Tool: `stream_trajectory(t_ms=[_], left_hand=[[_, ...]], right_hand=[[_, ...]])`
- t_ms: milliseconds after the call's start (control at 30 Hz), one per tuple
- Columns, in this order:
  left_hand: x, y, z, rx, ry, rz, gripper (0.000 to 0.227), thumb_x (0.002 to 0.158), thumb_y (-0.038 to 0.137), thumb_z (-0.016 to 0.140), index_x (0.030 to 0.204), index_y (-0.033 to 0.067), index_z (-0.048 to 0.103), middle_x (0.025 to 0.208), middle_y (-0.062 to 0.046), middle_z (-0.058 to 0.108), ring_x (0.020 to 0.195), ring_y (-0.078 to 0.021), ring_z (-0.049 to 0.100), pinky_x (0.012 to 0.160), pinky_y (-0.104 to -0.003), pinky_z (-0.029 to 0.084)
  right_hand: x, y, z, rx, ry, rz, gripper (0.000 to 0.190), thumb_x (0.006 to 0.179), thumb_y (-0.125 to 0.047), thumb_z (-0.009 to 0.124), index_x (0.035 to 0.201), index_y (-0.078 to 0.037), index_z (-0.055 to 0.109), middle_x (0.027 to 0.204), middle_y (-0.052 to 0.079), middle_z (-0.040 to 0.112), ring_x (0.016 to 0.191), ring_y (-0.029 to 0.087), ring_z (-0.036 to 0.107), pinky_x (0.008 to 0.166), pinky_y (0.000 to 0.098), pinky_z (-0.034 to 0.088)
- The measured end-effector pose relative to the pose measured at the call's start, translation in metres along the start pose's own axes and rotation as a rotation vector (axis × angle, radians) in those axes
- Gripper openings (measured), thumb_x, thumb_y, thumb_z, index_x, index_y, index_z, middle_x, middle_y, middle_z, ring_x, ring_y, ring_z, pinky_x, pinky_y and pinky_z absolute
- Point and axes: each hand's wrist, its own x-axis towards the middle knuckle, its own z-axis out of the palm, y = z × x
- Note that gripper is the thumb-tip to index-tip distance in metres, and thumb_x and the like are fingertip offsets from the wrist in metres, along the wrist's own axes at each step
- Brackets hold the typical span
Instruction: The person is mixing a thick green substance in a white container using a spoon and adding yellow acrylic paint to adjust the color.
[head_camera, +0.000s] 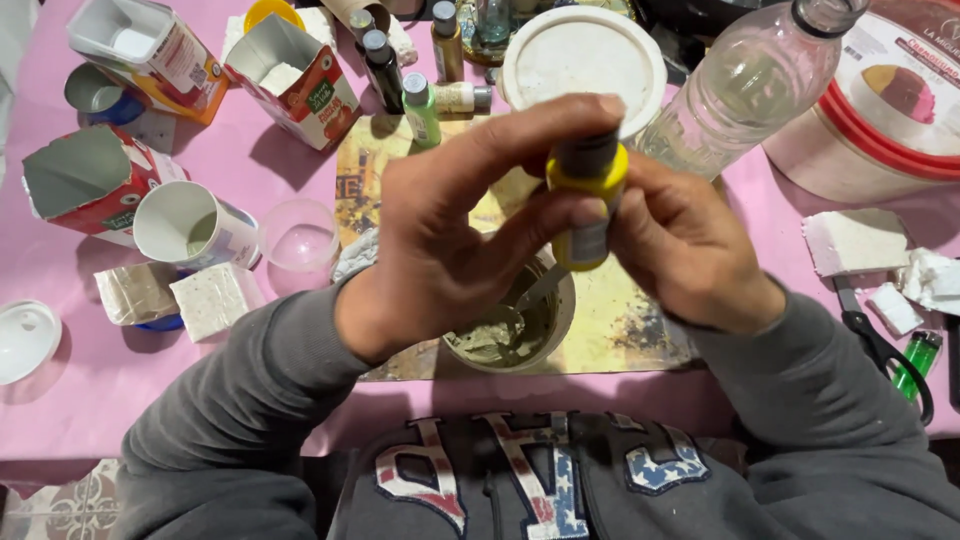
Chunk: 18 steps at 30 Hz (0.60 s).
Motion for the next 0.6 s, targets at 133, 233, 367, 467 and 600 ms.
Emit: stream_trajectory(t_ms=[133,233,367,467,600], left_hand=[[-0.005,-0.021,-0.025,-0.211,0.169,-0.051,0.038,0.114,-0.008,0.07,0.143,0.0032,0.048,0.136,-0.008,0.06,0.12,-0.0178,0.067,0.109,-0.031,0.06],[-0.007,-0.055,-0.057,0.077,0.31,-0.063,0.029,0.117,-0.013,0.069,0.131,-0.0029,0.046,0.125,-0.014,0.064,0.114,-0.0217,0.072,0.1,-0.031,0.06],[-0.046,-0.116,-0.064,0.478,0.331,-0.276,0.037,0.104,-0.01,0.073,0.129,-0.0015,0.048,0.117,-0.017,0.063,0.103,-0.023,0.072,0.089,-0.032,0.061],[-0.07,-0.147,-0.057,0.55,0.326,-0.346,0.044,0.1,-0.01,0.071,0.134,-0.0004,0.045,0.124,-0.02,0.06,0.114,-0.0298,0.068,0.099,-0.039,0.058],[-0.083,-0.179,-0.046,0.614,0.309,-0.436,0.053,0.095,-0.01,0.067,0.139,-0.0022,0.038,0.133,-0.027,0.053,0.127,-0.0413,0.055,0.107,-0.049,0.046]], right_hand=[[0.013,-0.004,-0.024,-0.437,-0.09,-0.187,0.043,0.119,-0.047,0.039,0.11,-0.007,0.055,0.145,0.011,0.057,0.124,0.014,0.058,0.107,0.0297,0.048],[0.017,-0.022,-0.013,-0.989,-0.119,0.183,0.043,0.102,-0.036,0.053,0.129,-0.005,0.065,0.103,0.01,0.073,0.083,0.014,0.07,0.072,0.0285,0.056],[0.02,-0.025,0.014,-1.041,-0.228,0.303,0.028,0.087,-0.032,0.079,0.102,-0.009,0.076,0.075,0.008,0.077,0.06,0.018,0.072,0.057,0.0318,0.054],[0.014,-0.013,0.014,-0.871,-0.332,-0.005,0.019,0.09,-0.021,0.075,0.098,-0.004,0.074,0.083,0.007,0.076,0.069,0.019,0.075,0.059,0.0304,0.056],[0.012,-0.005,0.018,-0.975,-0.332,-0.015,0.015,0.09,-0.015,0.074,0.097,-0.001,0.073,0.082,0.011,0.073,0.07,0.027,0.072,0.06,0.0359,0.055]])
